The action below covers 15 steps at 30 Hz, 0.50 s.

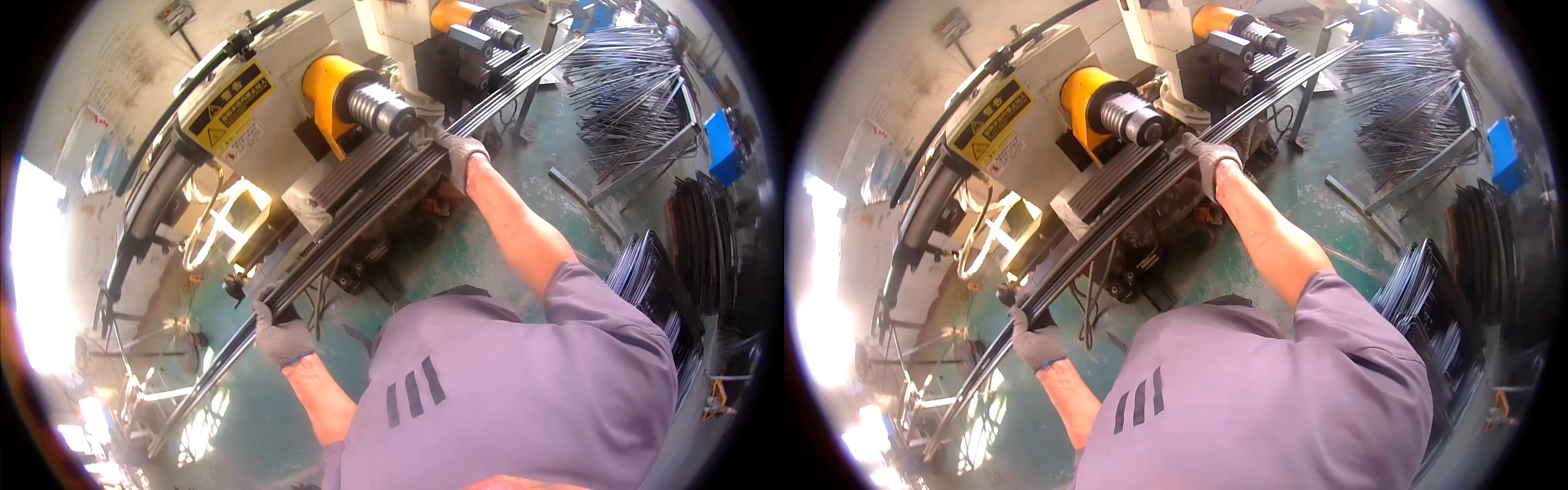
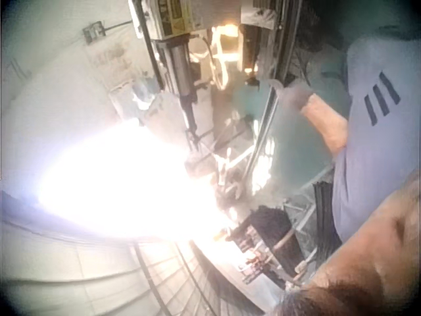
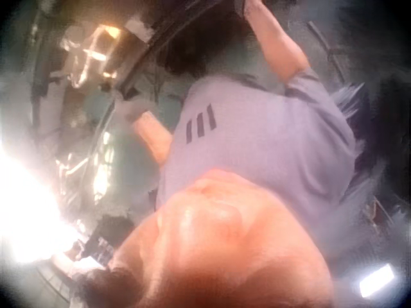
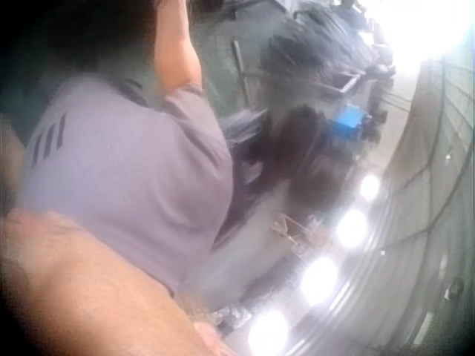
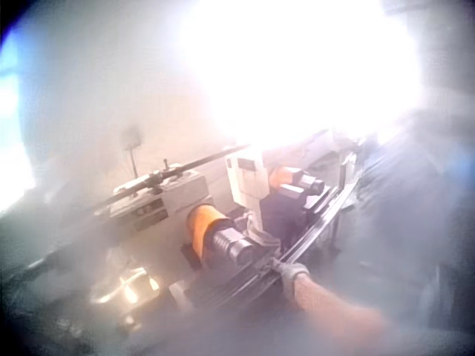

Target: The person repeatedly picks up bundles of straight metal rods from a floor pile and feeds them into a yellow and white bending machine. After the machine bends the rods into rectangular frames, the person removes the finished pieces and stacks them on a growing pile of completed frames.

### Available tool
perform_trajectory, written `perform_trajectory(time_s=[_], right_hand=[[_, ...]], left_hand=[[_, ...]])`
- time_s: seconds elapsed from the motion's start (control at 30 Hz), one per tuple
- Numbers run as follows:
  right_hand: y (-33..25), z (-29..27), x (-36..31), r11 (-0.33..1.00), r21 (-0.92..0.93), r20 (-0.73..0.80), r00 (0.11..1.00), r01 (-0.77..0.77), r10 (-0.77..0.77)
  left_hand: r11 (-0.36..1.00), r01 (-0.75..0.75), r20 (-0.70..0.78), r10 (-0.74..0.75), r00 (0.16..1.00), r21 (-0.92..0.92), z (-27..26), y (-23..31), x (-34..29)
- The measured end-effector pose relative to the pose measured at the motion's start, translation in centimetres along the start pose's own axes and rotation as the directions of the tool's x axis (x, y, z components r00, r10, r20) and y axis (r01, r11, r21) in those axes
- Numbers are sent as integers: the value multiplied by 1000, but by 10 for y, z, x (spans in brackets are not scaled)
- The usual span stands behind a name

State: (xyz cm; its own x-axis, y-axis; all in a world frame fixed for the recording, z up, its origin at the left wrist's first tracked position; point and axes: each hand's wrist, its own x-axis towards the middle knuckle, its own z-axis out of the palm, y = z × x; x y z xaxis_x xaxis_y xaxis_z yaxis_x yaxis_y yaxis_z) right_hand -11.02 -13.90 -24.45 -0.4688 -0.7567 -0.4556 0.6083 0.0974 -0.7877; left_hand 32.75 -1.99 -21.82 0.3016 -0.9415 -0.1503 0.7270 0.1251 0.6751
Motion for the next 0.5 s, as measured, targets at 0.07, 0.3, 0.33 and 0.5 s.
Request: perform_trajectory(time_s=[0.07,0.3,0.33,0.5], right_hand=[[-18,32,-27,983,115,59,989,-144,138],[-63,42,33,983,-34,-83,981,-179,175],[-66,41,39,985,-45,-84,983,-167,163],[-80,31,108,990,-45,-37,991,-134,132]], left_hand=[[995,81,-59,-85,995,-65,6,-7,16],[980,81,-264,-128,956,-183,-11,23,68],[983,66,-300,-115,947,-170,-25,36,75],[997,-20,-341,-6,940,-72,-48,42,92]])
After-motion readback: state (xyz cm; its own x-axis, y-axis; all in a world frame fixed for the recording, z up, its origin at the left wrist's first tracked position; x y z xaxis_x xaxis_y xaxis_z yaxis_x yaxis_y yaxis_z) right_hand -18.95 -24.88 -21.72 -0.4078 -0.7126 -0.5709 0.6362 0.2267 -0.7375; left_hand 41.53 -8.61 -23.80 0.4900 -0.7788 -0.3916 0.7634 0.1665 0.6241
